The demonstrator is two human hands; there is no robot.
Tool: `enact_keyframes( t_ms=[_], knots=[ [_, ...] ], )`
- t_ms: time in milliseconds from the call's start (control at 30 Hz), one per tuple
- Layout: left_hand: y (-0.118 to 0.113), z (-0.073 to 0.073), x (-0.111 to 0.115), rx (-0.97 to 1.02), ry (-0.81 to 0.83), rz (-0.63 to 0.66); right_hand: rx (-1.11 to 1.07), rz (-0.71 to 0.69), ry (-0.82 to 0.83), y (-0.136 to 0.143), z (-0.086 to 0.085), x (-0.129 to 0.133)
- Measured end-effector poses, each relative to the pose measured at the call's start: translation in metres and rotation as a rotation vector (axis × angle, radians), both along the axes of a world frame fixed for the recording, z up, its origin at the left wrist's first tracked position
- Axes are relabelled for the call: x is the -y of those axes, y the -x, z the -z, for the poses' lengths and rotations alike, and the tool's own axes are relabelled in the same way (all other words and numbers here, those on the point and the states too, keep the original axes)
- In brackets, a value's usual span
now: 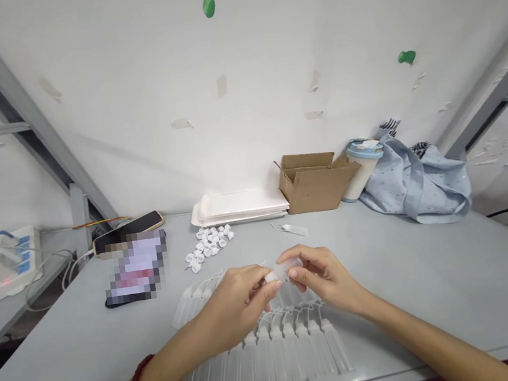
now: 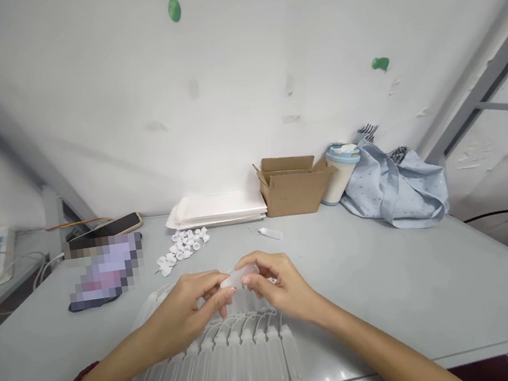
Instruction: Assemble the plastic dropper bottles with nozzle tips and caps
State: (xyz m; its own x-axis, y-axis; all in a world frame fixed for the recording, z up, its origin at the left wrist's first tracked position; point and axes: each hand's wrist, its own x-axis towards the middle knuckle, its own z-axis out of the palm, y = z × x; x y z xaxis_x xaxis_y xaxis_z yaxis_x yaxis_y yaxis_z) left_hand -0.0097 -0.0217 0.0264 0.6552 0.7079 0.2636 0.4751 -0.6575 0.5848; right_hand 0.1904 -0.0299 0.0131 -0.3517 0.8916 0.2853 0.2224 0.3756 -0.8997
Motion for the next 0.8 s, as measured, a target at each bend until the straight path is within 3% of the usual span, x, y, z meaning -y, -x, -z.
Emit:
enact_keyframes(
  t_ms=[133,200,267,433,500,567,800],
  knots=[
    [0.000,0.015,0.002,-0.078,-0.555,-0.035,-0.002,0.060,0.037,0.004,0.001,0.003],
    [0.000,0.018,0.001,-0.084,-0.624,-0.034,-0.019,0.065,0.096,0.005,0.000,0.004],
    [0.001,0.014,-0.001,-0.034,-0.467,-0.033,-0.018,0.060,0.109,0.006,0.000,0.005],
    [0.004,-0.008,-0.006,0.094,0.386,0.058,0.006,0.025,-0.008,0.002,0.000,0.004],
    [0.005,-0.014,-0.006,0.130,0.525,0.071,0.007,0.013,-0.029,0.001,0.000,0.004],
    [0.003,-0.014,-0.004,0.164,0.463,0.030,0.000,0.018,-0.030,0.002,-0.001,0.003],
    [0.000,0.006,0.000,0.237,-0.147,-0.020,-0.065,0.066,0.085,0.004,-0.002,0.004]
  ],
)
